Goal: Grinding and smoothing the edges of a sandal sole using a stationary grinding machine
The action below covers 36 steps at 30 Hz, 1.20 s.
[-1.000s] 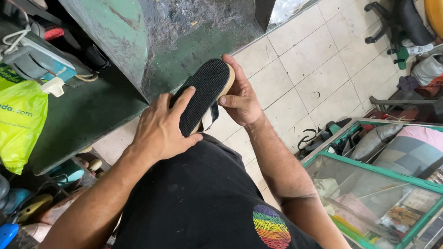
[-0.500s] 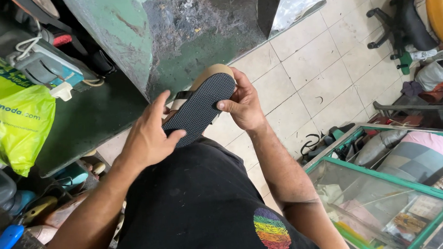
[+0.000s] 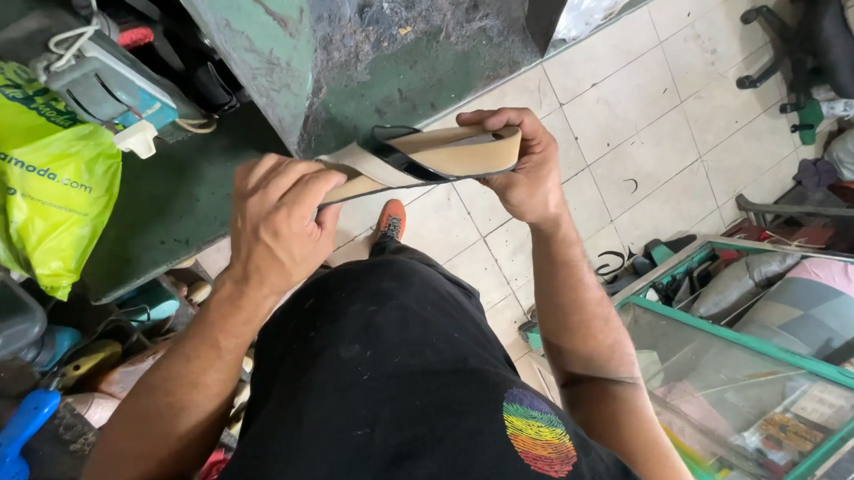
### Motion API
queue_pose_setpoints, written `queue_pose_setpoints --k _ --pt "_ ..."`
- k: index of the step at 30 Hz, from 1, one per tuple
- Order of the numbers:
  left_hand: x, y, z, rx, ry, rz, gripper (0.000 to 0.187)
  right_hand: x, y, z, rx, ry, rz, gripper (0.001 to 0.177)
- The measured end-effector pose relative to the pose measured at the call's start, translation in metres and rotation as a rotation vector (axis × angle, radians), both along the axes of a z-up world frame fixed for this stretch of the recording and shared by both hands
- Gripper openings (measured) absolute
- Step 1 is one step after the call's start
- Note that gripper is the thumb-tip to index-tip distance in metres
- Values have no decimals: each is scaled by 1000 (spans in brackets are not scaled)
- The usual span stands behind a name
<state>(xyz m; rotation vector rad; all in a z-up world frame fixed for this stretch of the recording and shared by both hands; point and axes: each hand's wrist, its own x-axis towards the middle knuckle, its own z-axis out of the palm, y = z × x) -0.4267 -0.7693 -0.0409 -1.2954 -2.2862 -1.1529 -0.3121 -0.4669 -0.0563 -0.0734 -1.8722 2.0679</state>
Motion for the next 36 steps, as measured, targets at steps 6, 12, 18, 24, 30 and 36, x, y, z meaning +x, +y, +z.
queue_pose_setpoints --k 6,12,18,24,30,36 --pt "-5 8 12 39 141 21 15 -5 4 -12 120 -2 -37 48" --pt "-4 15 18 16 108 1 19 -4 7 -24 143 -82 -78 49" --pt "1 16 8 -81 -184 -76 28 -1 3 -33 -50 -160 -30 60" --pt "10 23 26 -99 -618 -113 29 0 10 -62 -341 -142 -13 82" --pt "25 29 20 -89 -806 -5 34 -1 -4 -62 -496 -205 -78 78" --pt "62 39 8 -101 -719 60 37 -4 -46 -58 -686 -354 -142 63"
